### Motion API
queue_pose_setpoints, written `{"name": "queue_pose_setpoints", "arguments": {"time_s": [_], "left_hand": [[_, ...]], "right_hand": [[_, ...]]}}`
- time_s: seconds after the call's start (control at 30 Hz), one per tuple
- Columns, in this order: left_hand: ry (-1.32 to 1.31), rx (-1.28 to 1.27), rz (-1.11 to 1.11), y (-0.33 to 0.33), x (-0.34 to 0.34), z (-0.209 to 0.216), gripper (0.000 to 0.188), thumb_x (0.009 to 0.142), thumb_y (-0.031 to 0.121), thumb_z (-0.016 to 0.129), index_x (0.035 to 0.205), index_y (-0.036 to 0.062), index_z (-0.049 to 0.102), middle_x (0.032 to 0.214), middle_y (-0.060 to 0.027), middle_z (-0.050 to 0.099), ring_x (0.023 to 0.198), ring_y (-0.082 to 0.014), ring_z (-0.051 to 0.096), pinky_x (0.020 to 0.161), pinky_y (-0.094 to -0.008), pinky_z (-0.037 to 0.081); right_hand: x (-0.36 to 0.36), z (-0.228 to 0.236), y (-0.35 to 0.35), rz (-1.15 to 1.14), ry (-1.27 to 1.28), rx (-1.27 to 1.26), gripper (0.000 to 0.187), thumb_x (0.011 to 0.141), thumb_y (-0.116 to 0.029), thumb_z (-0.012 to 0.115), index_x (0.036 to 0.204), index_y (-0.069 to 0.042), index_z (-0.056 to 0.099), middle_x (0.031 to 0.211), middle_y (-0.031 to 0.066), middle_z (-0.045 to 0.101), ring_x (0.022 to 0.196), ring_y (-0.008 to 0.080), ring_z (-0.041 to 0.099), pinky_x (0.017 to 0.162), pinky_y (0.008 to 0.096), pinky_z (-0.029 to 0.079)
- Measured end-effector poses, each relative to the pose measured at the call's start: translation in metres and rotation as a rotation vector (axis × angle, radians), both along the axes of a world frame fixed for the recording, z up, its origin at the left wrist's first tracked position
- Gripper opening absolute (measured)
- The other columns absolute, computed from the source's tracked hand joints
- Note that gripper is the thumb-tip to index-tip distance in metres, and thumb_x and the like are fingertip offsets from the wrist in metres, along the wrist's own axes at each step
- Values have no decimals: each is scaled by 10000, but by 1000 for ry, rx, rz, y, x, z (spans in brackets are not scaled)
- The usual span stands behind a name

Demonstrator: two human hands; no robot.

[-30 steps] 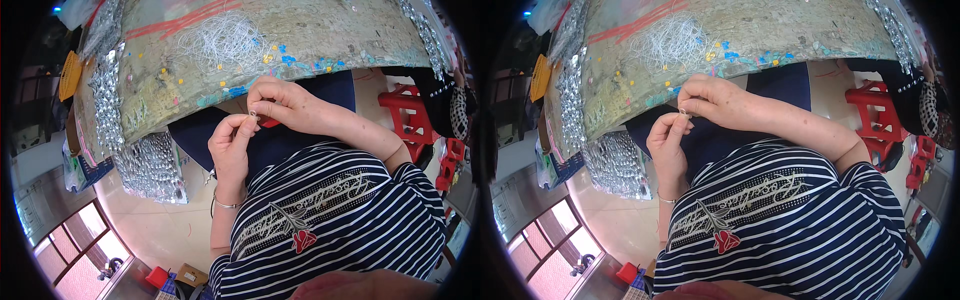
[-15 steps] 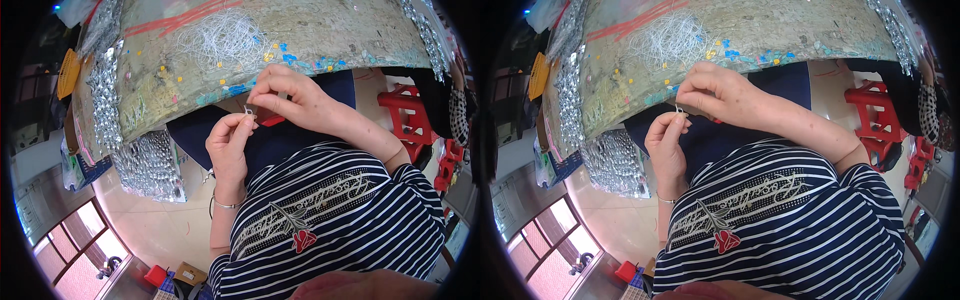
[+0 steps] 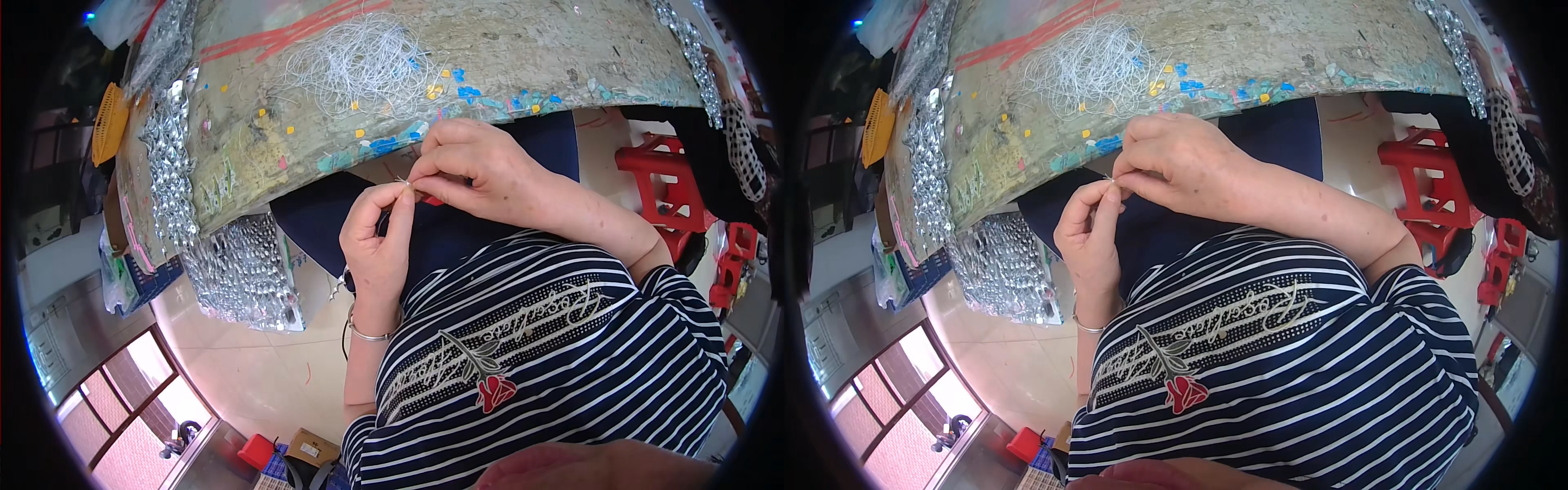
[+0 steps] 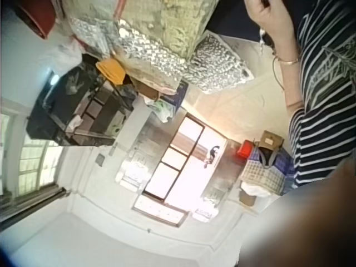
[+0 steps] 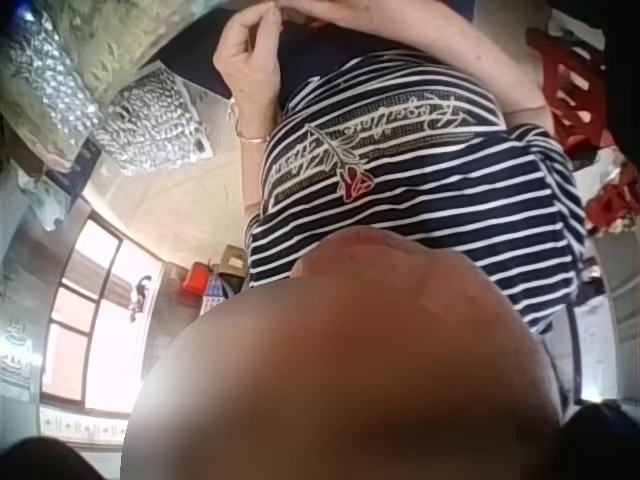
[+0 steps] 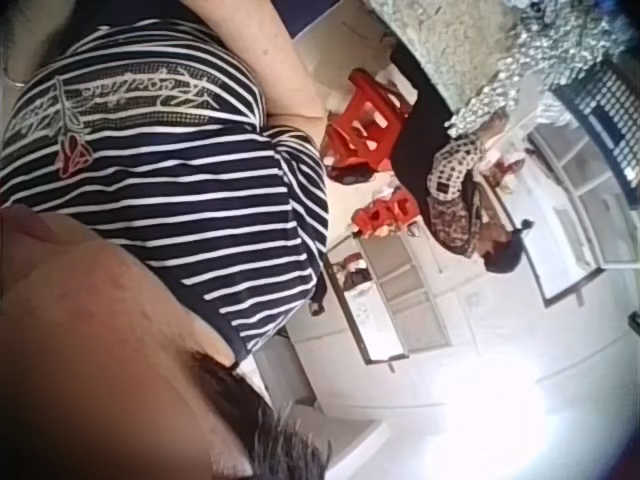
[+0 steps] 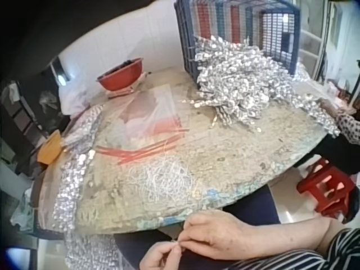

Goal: The person is assembling silver tinsel decorations by attaching small plastic clips or strings to them at a workbench.

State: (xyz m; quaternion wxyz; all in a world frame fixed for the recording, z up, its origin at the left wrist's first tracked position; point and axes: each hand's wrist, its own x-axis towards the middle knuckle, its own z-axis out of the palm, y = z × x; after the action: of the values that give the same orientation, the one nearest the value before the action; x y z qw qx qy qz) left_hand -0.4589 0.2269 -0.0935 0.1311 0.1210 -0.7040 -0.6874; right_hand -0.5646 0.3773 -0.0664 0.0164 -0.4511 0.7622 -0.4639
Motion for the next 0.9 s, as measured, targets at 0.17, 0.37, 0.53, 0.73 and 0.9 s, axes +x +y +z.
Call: {"name": "queue_pose_setpoints", "arguments": {"time_s": [0.17, 0.37, 0.53, 0.73, 0.9], "left_hand": [[89, -327, 21, 2, -3, 4, 43, 841, -16, 646, 881, -1, 644, 822, -49, 641, 724, -101, 577, 689, -230, 457], [71, -371, 10, 2, -2, -1, 42, 838, -2, 659, 875, 12, 647, 775, -25, 634, 675, -75, 561, 632, -217, 449], [-153, 260, 5, 2, 0, 7, 77, 890, 57, 636, 941, 6, 662, 788, -5, 632, 675, -33, 535, 593, -168, 394], [-183, 374, 46, 1, -1, 8, 86, 876, 67, 644, 924, 2, 674, 745, -11, 615, 649, -43, 495, 578, -172, 341], [-109, 196, 45, 3, 0, 4, 78, 869, 22, 649, 939, -7, 666, 781, 1, 628, 688, -31, 526, 629, -169, 412]], "right_hand": [[-1, -1, 0, -14, 59, 40, 51, 775, -122, 680, 777, -79, 652, 795, 50, 573, 794, 259, 600, 683, 382, 471], [1, -3, -3, -19, 57, 72, 79, 739, -92, 689, 738, -60, 617, 781, 59, 562, 779, 256, 600, 667, 369, 475], [3, 1, -2, 6, -352, 41, 68, 760, -56, 675, 758, -41, 608, 791, 54, 554, 741, 176, 601, 672, 286, 495], [1, -7, 0, 93, -735, -75, 73, 839, -87, 668, 849, -23, 634, 846, 10, 537, 757, 74, 549, 705, 210, 476], [2, -7, 1, 109, -693, -61, 62, 859, -68, 651, 842, -40, 599, 842, -12, 534, 730, 50, 495, 658, 210, 419]]}}
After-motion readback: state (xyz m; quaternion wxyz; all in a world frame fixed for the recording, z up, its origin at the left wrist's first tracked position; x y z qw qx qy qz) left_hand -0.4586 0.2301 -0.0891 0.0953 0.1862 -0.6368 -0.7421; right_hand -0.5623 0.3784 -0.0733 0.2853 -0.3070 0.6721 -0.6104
